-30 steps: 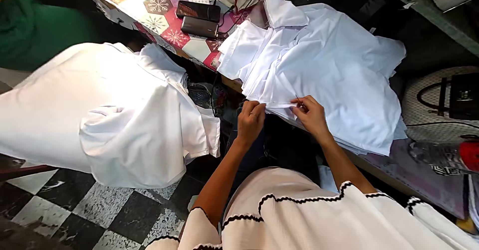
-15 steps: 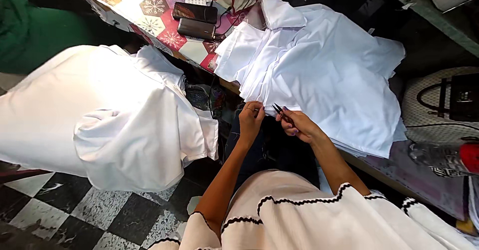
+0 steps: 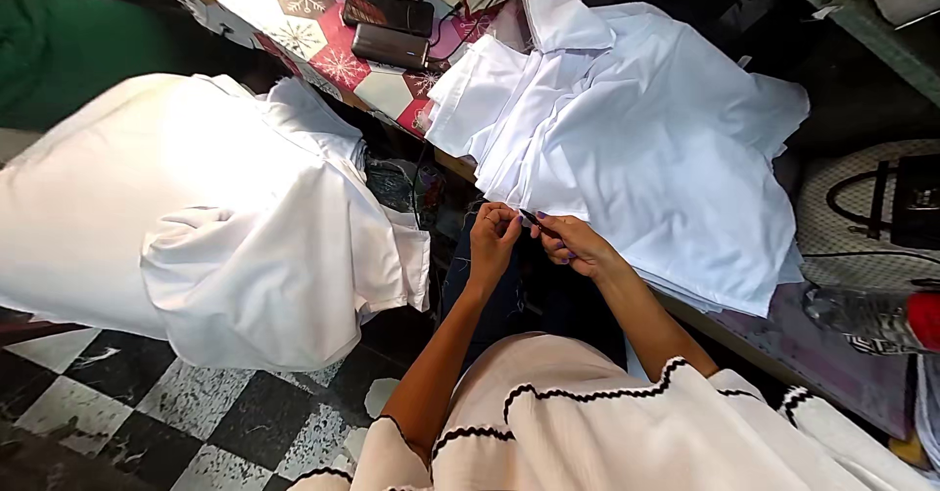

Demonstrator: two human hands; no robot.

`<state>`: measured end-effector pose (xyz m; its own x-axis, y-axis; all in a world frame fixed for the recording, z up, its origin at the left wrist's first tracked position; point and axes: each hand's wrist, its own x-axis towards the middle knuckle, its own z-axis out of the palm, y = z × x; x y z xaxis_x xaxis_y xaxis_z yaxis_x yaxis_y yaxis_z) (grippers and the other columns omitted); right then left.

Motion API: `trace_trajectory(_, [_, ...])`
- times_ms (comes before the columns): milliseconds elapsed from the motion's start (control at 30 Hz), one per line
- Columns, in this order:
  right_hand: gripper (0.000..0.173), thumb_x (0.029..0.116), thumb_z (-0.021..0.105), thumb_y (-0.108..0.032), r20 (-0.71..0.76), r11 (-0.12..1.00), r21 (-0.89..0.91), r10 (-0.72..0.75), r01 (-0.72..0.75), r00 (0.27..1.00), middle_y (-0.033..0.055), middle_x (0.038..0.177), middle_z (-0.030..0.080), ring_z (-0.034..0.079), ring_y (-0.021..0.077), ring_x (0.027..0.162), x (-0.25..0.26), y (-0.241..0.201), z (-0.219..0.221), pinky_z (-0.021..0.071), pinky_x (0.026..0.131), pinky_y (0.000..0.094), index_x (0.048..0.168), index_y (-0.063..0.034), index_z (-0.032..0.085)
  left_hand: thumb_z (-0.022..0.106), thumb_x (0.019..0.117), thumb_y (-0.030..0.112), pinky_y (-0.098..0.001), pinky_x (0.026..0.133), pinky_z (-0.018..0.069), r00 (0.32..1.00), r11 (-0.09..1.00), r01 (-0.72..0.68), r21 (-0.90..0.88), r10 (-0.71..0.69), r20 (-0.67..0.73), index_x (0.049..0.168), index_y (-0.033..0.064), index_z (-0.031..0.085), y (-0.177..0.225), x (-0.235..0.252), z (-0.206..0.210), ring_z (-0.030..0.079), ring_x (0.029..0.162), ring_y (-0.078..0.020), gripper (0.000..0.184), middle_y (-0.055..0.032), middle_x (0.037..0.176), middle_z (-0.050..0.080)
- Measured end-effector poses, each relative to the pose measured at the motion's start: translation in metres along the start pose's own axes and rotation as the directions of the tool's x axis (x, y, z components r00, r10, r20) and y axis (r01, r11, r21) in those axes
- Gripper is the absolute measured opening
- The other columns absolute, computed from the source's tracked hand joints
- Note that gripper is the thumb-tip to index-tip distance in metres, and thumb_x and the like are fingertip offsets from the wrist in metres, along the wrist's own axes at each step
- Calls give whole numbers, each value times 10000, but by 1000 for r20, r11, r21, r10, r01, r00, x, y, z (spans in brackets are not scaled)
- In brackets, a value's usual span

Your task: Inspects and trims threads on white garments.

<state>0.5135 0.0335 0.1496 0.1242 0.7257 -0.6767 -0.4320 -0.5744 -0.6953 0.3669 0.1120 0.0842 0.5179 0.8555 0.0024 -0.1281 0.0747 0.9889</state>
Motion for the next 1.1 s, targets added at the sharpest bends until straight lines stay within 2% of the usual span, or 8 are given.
trace_trajectory(200, [387, 1128, 337, -260, -81, 917, -293, -305, 270, 949, -98, 597, 430, 364, -23, 470, -22, 1, 1, 331, 466, 138, 1006, -49, 638, 639, 938, 16, -415, 877, 571, 1000, 896, 6, 445, -13, 14, 1024, -93, 663, 13, -6, -22, 665, 1002, -281, 141, -231, 1149, 630])
trace_trajectory(300, [252, 992, 673, -241, -68, 408, -860, -687, 307, 723, 55, 740, 634, 568, 151, 620, -21, 9, -4, 491, 605, 347, 1115, -23, 703, 628, 910, -38, -510, 951, 536, 987, 796, -109, 596, 156, -28, 1155, -113, 633, 9, 2, -32, 612, 1146, -405, 256, -298, 1261, 583])
trace_trajectory(400, [250, 911, 741, -149, 8, 90, -985, -830, 149, 558, 172, 813, 734, 710, 365, 673, -2, 17, -6, 538, 587, 571, 1109, 4, 733, 659, 962, 54, -464, 1009, 535, 951, 766, -285, 576, 302, 69, 1330, -59, 604, -2, 26, -27, 590, 1249, -388, 390, -287, 1391, 542])
trace_trajectory(567, [195, 990, 626, -93, -202, 354, -904, -848, 241, 490, 129, 858, 710, 630, 184, 671, -23, -9, -38, 544, 654, 397, 1130, 7, 719, 647, 970, 19, -458, 856, 570, 933, 738, -355, 575, 318, 167, 1016, -59, 704, -6, 43, -45, 678, 955, -344, 107, -236, 1083, 651])
trace_trajectory(733, [271, 992, 613, -120, -563, 576, -786, -817, 222, 127, 17, 788, 535, 448, 42, 630, -82, -44, -93, 415, 609, 225, 1219, 25, 639, 603, 1005, 52, -480, 859, 560, 963, 737, -171, 654, 266, -48, 1041, -90, 674, -3, 34, -70, 673, 931, -350, 163, -252, 1062, 653])
trace_trajectory(867, [265, 1001, 605, -112, -384, 484, -845, -844, 227, 373, 78, 743, 591, 506, 106, 596, -66, -28, -35, 478, 593, 305, 1213, 44, 639, 700, 950, 68, -489, 894, 568, 920, 690, -374, 620, 362, 152, 1187, -14, 718, 1, 41, -37, 658, 1044, -373, 251, -264, 1239, 616])
trace_trajectory(933, [246, 977, 670, -136, -252, 449, -853, -802, 267, 542, 112, 755, 634, 542, 163, 596, -40, -8, -9, 495, 585, 369, 1164, 24, 683, 683, 956, 44, -490, 883, 563, 900, 655, -421, 628, 387, 200, 1034, -34, 736, -12, 52, -29, 648, 1027, -386, 122, -248, 1120, 635])
trace_trajectory(1100, [371, 1124, 398, -277, -240, 862, -465, -344, 203, 908, -50, 682, 473, 406, 20, 533, -10, 4, 12, 377, 517, 187, 1129, -28, 672, 648, 955, -15, -434, 914, 548, 905, 710, -411, 572, 395, 159, 932, -72, 698, -19, 51, -40, 648, 1017, -347, 80, -234, 1084, 636])
